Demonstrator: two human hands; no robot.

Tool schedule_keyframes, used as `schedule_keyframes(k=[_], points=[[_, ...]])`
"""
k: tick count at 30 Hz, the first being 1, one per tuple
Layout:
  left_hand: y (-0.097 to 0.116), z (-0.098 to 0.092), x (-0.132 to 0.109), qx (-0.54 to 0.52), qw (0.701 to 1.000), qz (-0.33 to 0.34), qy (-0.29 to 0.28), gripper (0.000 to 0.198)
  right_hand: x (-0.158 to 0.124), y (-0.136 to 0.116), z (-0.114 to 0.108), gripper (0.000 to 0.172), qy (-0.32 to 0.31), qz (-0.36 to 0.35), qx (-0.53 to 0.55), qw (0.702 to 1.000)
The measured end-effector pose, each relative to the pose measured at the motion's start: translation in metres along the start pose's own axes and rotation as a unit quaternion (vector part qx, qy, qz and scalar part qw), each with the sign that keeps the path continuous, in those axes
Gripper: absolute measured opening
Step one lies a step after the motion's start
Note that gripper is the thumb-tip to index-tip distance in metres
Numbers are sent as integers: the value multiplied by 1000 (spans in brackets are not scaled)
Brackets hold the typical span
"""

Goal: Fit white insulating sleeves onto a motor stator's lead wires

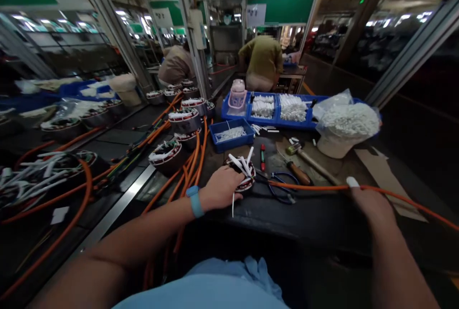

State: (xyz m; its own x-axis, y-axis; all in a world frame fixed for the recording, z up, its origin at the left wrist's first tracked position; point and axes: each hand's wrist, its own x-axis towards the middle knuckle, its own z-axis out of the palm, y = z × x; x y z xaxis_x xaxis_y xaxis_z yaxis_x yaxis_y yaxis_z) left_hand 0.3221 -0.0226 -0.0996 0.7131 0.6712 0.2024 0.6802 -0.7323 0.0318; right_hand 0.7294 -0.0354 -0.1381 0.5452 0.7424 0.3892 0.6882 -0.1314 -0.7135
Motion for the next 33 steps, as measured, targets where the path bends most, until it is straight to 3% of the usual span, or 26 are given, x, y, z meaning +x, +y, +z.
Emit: schedule_keyframes(k=[2,3,5,8,10,14,16,19,21,24,27,29,33], points=[[10,8,-5,-25,998,-46,30,47,-24,-25,4,25,14,-47,-95,994],[14,13,-6,-38,996,-62,46,47,-41,-44,11,15,8,-115,-142,983],[19,22,-5,-52,991,-90,81,44,-76,-85,36,28,-60,-237,-145,959],[20,31,-1,-51,987,-101,112,35,-110,-130,79,36,-229,-313,-170,906],[17,34,0,-49,988,-87,117,32,-107,-139,97,31,-300,-340,-218,864],[14,34,1,-42,991,-65,114,30,-70,-128,109,27,-399,-393,-213,801],[16,34,2,-34,991,-66,109,28,-63,-120,111,27,-427,-385,-181,798],[22,36,4,-18,989,-86,115,27,-75,-116,114,29,-418,-359,-171,817],[25,38,5,-9,987,-105,124,28,-91,-117,116,31,-372,-347,-151,848],[27,40,4,-3,985,-114,128,31,-111,-122,119,34,-252,-329,-69,907],[24,40,3,-1,987,-105,121,34,-114,-124,123,31,-201,-311,-43,928],[23,40,4,-1,988,-101,116,35,-103,-124,125,30,-255,-309,-44,915],[22,41,6,3,989,-90,118,36,-77,-123,127,27,-427,-291,-23,856]])
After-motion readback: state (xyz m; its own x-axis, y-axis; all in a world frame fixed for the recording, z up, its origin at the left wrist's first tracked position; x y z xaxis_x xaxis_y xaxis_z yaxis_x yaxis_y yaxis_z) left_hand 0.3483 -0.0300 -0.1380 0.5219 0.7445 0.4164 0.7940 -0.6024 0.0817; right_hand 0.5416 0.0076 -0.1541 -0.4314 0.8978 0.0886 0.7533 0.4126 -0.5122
